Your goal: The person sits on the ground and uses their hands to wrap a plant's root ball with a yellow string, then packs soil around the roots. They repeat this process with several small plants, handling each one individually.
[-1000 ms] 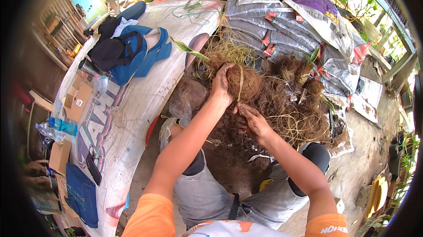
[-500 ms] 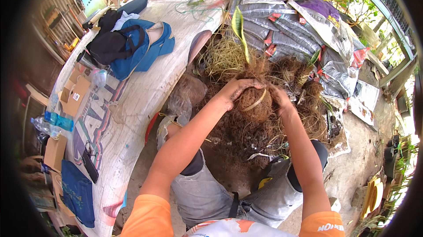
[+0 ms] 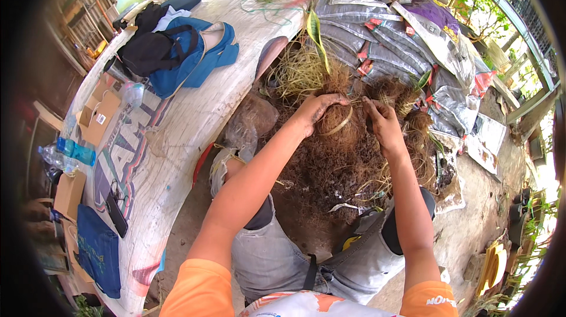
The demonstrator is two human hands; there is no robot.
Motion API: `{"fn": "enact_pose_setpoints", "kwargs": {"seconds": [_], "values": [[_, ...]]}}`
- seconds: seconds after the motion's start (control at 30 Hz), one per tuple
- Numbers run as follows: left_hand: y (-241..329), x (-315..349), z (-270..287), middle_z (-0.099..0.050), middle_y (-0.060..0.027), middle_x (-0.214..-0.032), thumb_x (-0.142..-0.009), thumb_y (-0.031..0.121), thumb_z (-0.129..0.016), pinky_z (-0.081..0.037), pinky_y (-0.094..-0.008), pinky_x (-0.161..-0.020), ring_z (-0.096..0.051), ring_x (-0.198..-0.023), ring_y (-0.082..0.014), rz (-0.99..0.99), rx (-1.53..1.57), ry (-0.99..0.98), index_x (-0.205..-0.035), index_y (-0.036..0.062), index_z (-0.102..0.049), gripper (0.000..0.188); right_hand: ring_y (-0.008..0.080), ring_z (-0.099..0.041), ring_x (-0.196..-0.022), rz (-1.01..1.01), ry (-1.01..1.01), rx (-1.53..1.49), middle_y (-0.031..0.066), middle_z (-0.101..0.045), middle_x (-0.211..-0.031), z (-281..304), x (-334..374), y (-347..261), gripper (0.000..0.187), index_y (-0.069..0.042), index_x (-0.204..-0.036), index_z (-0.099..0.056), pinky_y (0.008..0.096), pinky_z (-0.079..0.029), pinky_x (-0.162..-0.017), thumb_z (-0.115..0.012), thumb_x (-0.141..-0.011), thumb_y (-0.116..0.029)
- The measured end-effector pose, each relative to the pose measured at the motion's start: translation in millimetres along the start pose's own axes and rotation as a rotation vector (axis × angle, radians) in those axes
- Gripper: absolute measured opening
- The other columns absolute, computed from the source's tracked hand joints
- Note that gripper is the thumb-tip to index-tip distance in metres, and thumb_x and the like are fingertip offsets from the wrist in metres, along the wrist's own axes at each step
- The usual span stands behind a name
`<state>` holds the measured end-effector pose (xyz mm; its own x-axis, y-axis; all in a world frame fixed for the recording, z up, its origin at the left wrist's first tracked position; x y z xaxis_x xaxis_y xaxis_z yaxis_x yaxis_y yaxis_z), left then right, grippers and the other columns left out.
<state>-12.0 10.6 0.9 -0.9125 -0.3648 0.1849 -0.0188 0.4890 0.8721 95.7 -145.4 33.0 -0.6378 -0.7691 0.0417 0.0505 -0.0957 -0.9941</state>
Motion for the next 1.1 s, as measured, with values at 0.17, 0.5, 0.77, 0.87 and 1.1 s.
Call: {"fn": "enact_pose_setpoints", "kwargs": {"seconds": [0.17,0.5,0.77,0.87,1.1], "values": [[-3.2,-5.3,11.1,-0.065,-0.0051,-0.098,-0.083,0.021,-0.057,-0.050,-0.0302,-0.078,-0.062,-0.089,-0.0148,-0.167,0.005,0.155,-0.093,0.0057,-0.065,0.019,0.0059,-0.038,-0.053,0.100,0.028,0.168,-0.0013,-0.048,-0.060,-26.0,25.0,-15.6,0.031,0.001,-0.079,-0.058,0.0245,-0.032,-0.049,-0.050,-0.095,-0.024],[17.8,-3.6,14.0,-0.062,-0.0032,-0.084,-0.076,0.027,-0.061,-0.051,-0.0381,-0.072,-0.061,-0.076,-0.0204,-0.198,0.501,0.401,-0.087,0.0114,-0.060,0.019,0.0089,-0.038,-0.059,0.311,-0.058,0.256,0.0065,-0.047,-0.064,-67.4,51.5,-3.3,0.022,0.002,-0.085,-0.057,0.0269,-0.037,-0.056,-0.046,-0.095,-0.014],[21.3,-3.8,19.3,-0.062,-0.0064,-0.090,-0.079,0.025,-0.057,-0.051,-0.0385,-0.070,-0.062,-0.077,-0.0216,-0.196,0.675,0.452,-0.093,0.0071,-0.060,0.023,0.0048,-0.034,-0.049,0.184,-0.109,0.175,-0.0018,-0.040,-0.055,-72.1,52.5,-3.1,0.024,-0.003,-0.084,-0.057,0.0252,-0.030,-0.046,-0.045,-0.096,-0.019],[22.3,0.4,20.5,-0.063,-0.0082,-0.088,-0.078,0.028,-0.057,-0.051,-0.0404,-0.069,-0.061,-0.076,-0.0230,-0.202,0.722,0.417,-0.090,0.0067,-0.061,0.025,0.0033,-0.034,-0.048,0.064,-0.188,0.067,-0.0038,-0.040,-0.055,-75.4,43.0,13.4,0.025,-0.005,-0.085,-0.057,0.0243,-0.029,-0.045,-0.045,-0.097,-0.023],[23.4,7.7,10.1,-0.063,-0.0096,-0.085,-0.077,0.035,-0.055,-0.050,-0.0446,-0.067,-0.060,-0.078,-0.0254,-0.148,0.698,0.316,-0.088,0.0060,-0.061,0.032,0.0075,-0.030,-0.054,-0.210,-0.330,-0.284,-0.0055,-0.032,-0.059,-76.4,12.5,71.1,0.025,-0.010,-0.085,-0.053,0.0256,-0.028,-0.051,-0.046,-0.097,-0.030]]}}
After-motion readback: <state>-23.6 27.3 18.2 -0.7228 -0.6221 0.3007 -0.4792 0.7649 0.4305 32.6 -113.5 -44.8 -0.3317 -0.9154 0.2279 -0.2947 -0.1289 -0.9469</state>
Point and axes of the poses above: each hand's wrist, its own x-axis away from the middle knuckle, its own z-axis out of the back of the hand, y = z × x, the point moved 1 cm from there along -x, towards the middle knuckle
